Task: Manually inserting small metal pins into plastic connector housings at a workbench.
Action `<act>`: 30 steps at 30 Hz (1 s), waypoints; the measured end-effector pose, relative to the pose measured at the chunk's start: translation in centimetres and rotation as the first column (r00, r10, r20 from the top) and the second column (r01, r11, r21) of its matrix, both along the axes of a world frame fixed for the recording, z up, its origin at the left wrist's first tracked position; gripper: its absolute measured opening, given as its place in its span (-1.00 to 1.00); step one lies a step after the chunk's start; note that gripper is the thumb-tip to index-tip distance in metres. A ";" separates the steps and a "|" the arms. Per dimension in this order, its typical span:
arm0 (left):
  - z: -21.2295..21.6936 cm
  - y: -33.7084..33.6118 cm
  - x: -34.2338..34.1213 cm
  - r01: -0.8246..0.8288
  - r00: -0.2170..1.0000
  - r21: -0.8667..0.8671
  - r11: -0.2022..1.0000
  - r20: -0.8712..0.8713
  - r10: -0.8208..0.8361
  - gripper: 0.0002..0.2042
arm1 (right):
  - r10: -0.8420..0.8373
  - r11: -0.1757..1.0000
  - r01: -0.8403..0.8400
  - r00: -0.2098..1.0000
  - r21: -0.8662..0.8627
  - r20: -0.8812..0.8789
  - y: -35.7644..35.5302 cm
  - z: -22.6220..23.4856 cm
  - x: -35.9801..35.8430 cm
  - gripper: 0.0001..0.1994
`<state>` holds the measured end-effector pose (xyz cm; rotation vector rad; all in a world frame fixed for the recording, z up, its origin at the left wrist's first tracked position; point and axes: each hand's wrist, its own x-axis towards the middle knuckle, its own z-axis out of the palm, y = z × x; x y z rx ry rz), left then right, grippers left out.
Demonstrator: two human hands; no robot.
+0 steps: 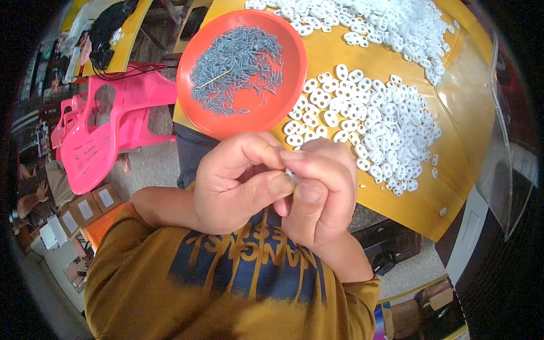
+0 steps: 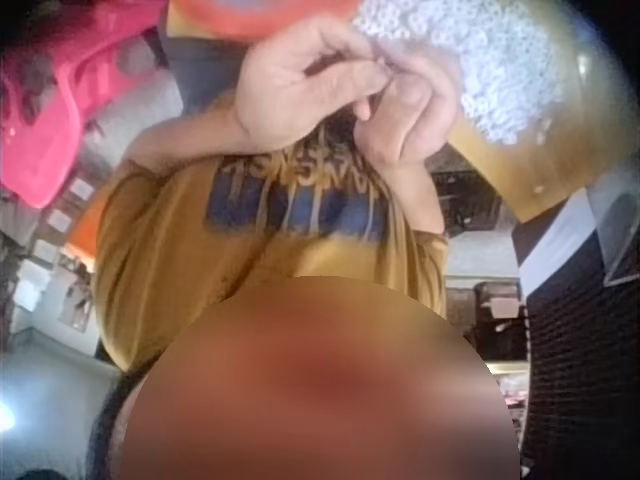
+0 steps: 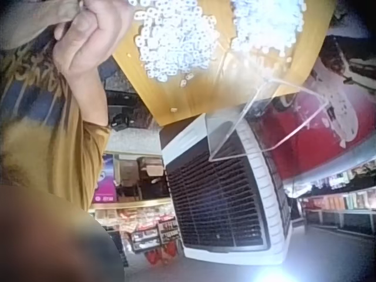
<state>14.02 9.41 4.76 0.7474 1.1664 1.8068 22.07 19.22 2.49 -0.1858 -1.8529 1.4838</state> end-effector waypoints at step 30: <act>2.0 -0.1 -1.2 0.039 0.987 -0.093 0.995 0.161 -0.023 -0.80 | -0.028 0.985 0.030 0.999 -0.172 0.017 -0.4 1.5 -0.2 -0.68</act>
